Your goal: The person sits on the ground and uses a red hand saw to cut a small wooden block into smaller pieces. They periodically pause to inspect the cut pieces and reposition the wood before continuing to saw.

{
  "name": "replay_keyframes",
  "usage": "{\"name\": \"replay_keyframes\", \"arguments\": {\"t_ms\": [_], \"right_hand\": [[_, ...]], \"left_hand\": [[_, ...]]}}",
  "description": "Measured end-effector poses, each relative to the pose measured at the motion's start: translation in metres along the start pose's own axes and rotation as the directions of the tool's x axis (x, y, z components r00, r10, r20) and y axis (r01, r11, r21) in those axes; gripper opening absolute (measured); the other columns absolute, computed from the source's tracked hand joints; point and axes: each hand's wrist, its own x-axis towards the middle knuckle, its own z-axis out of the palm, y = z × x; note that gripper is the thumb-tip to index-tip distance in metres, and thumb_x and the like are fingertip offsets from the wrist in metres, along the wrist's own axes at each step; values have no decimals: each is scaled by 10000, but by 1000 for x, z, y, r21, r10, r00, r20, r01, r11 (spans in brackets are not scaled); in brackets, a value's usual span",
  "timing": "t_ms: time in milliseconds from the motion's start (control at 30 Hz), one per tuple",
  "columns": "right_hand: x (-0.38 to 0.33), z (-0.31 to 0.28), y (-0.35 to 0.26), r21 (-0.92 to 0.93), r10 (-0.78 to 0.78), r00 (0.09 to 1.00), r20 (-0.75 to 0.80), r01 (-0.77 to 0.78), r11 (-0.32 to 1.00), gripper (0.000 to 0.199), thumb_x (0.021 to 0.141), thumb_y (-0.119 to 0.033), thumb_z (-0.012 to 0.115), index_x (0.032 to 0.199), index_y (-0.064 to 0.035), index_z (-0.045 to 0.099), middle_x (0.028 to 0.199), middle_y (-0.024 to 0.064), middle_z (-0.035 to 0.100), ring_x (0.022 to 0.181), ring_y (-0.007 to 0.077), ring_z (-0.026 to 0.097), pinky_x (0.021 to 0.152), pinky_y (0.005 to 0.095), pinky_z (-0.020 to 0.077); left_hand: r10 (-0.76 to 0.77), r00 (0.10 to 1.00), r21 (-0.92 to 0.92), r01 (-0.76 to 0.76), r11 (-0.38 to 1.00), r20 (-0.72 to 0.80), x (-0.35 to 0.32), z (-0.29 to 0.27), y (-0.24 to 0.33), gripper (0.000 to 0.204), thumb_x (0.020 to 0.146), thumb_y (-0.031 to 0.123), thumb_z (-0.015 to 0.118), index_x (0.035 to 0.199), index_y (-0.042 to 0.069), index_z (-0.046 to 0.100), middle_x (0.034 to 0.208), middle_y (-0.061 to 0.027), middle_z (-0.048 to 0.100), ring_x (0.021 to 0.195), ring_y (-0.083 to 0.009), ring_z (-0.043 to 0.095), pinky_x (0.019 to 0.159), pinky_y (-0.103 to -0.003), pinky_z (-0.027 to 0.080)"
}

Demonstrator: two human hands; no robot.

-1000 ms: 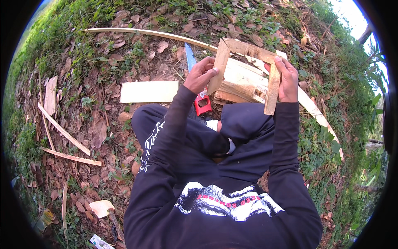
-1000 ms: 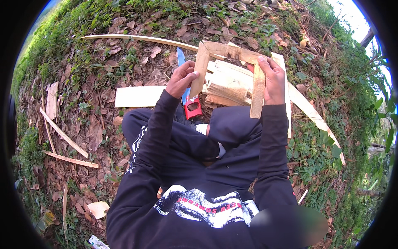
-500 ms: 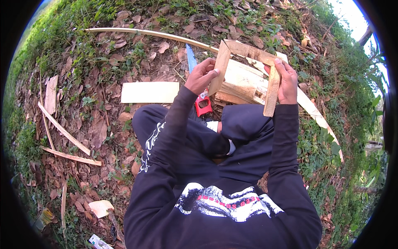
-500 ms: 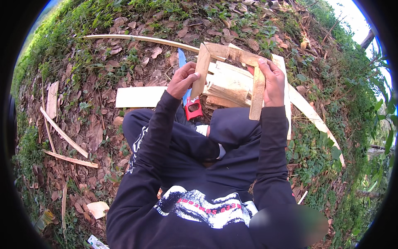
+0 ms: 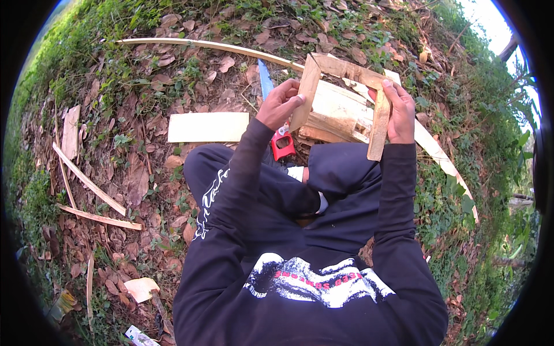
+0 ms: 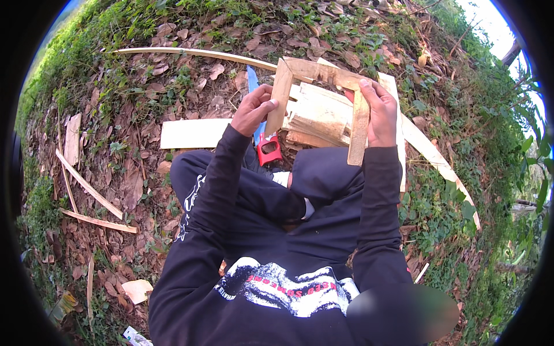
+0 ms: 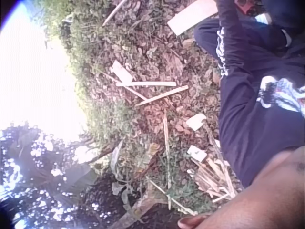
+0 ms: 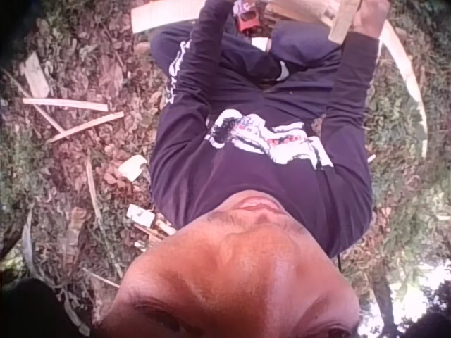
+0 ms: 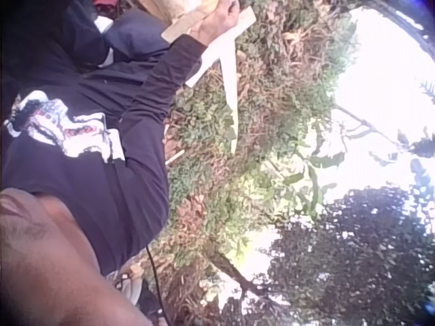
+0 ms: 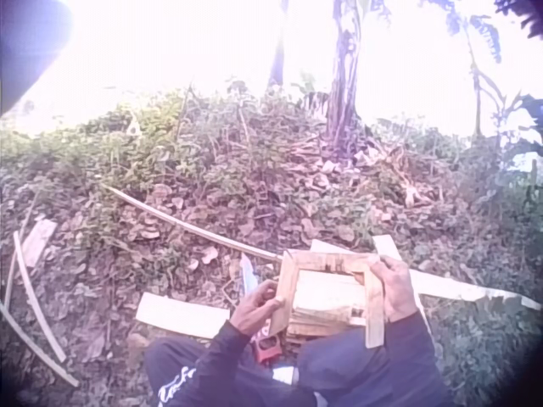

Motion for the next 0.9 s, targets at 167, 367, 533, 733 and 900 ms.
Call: {"name": "replay_keyframes", "arguments": {"t_ms": [167, 367, 533, 733, 900], "right_hand": [[-1, 0, 0, -8, -6, 1000, 5, 6, 1000, 221, 945, -136, 642, 1065, 50, 644, 1018, 115, 680, 904, 195, 689, 877, 342, 583], [-2, -2, 1, -9, -5, 1000, 6, 5, 1000, 219, 946, -136, 641, 1062, 49, 645, 1013, 114, 679, 896, 193, 691, 870, 339, 587], [-2, 0, 1, -8, -12, 1000, 2, 12, 1000, 213, 944, -134, 644, 1057, 47, 645, 1005, 110, 680, 892, 190, 691, 862, 339, 589], [-2, 0, 4, -17, -32, 999, -18, 31, 999, 207, 939, -132, 653, 1047, 45, 647, 992, 106, 680, 871, 183, 689, 853, 341, 592], [-6, 7, 7, 3, -40, 997, -63, 40, 999, 207, 935, -112, 654, 1046, 62, 645, 964, 109, 676, 834, 176, 686, 830, 321, 599]], "left_hand": [[-4, 1000, -8, 4, 1000, 5, 0, 0, 0, 257, 946, 126, 569, 1162, -1, 512, 960, -102, 680, 855, -138, 672, 696, -244, 519], [-20, 1000, 15, 20, 1000, 4, -1, 0, 4, 260, 947, 130, 574, 1163, -2, 512, 967, -102, 679, 866, -140, 673, 706, -244, 520], [-18, 1000, 16, 18, 1000, 13, 1, -3, -2, 270, 948, 135, 576, 1171, -2, 510, 985, -109, 675, 876, -149, 679, 724, -251, 528], [-32, 999, -43, 31, 999, -27, -1, 2, 1, 244, 929, 166, 611, 1087, -5, 540, 977, -101, 676, 899, -119, 620, 812, -279, 494], [-38, 997, -46, 35, 998, -61, -1, 2, 1, 306, 930, 163, 611, 1172, -17, 558, 998, -104, 682, 901, -124, 626, 812, -279, 504]]}}
